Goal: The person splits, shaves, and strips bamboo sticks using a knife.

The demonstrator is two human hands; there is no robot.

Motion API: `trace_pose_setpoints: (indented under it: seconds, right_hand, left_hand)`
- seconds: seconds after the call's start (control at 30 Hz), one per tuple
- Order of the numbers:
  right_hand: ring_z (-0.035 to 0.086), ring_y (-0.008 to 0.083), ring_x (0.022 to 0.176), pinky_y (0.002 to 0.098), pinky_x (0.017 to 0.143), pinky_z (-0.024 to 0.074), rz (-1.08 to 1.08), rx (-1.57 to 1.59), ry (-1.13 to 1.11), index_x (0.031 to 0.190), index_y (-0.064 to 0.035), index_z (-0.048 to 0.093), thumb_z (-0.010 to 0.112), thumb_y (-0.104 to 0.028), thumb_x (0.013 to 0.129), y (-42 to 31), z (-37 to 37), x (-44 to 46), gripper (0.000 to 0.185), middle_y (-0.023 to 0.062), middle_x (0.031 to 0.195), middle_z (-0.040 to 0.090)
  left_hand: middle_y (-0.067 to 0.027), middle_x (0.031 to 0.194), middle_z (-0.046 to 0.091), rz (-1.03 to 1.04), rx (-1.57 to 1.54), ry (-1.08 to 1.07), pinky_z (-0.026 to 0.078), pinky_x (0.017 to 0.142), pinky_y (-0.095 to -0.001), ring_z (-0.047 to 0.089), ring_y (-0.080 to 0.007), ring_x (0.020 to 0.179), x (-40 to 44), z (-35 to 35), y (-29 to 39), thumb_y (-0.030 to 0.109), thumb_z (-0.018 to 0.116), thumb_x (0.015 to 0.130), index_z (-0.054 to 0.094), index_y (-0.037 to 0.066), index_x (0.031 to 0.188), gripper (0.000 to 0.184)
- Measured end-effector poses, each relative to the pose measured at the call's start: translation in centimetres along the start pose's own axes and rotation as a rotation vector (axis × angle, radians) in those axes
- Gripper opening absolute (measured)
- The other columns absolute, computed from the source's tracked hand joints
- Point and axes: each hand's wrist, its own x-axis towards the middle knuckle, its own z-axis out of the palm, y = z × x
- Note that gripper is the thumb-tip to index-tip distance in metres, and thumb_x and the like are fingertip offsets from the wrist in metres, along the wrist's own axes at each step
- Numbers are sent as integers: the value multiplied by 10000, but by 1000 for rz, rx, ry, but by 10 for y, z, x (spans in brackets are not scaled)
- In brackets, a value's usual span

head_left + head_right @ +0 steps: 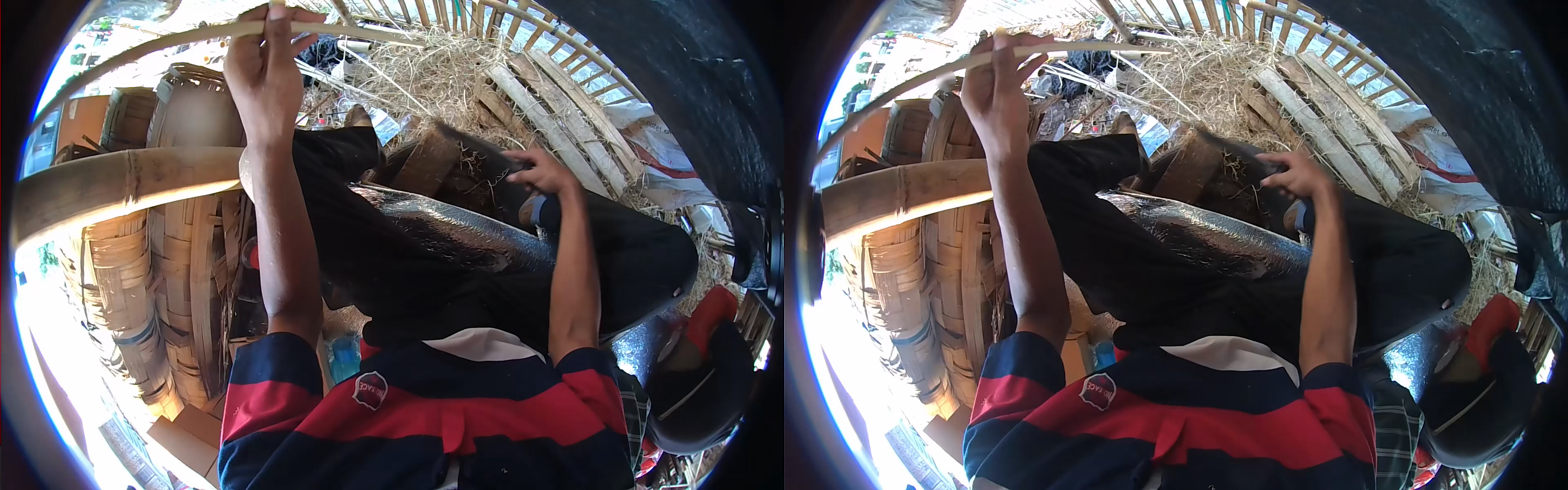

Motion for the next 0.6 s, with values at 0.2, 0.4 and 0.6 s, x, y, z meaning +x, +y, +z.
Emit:
trace_pose_setpoints:
  seconds: [0.2,0.4,0.6]
  right_hand:
    - [549,82,554,269,499,451,-102,-21,-64,1298,-123,556,718,-119,791,0,40,58,533,28,782,635]
    - [538,100,494,274,464,444,64,-106,369,1303,-125,553,708,-125,799,1,-2,24,527,31,674,597]
    - [523,91,493,265,459,431,84,-124,418,1305,-129,553,724,-119,786,-3,8,8,547,21,682,598]
  left_hand:
    - [-126,868,655,-57,7,-142,559,774,-292,656,-165,848,36,22,-18,228,467,990,598,-51,967,308]
    - [-125,857,646,-168,10,-179,569,748,-310,653,-178,836,14,17,-64,238,481,985,581,-60,969,315]
    - [-128,872,649,-262,116,-158,578,703,-296,666,-184,816,4,23,-66,191,519,964,564,-53,1030,256]
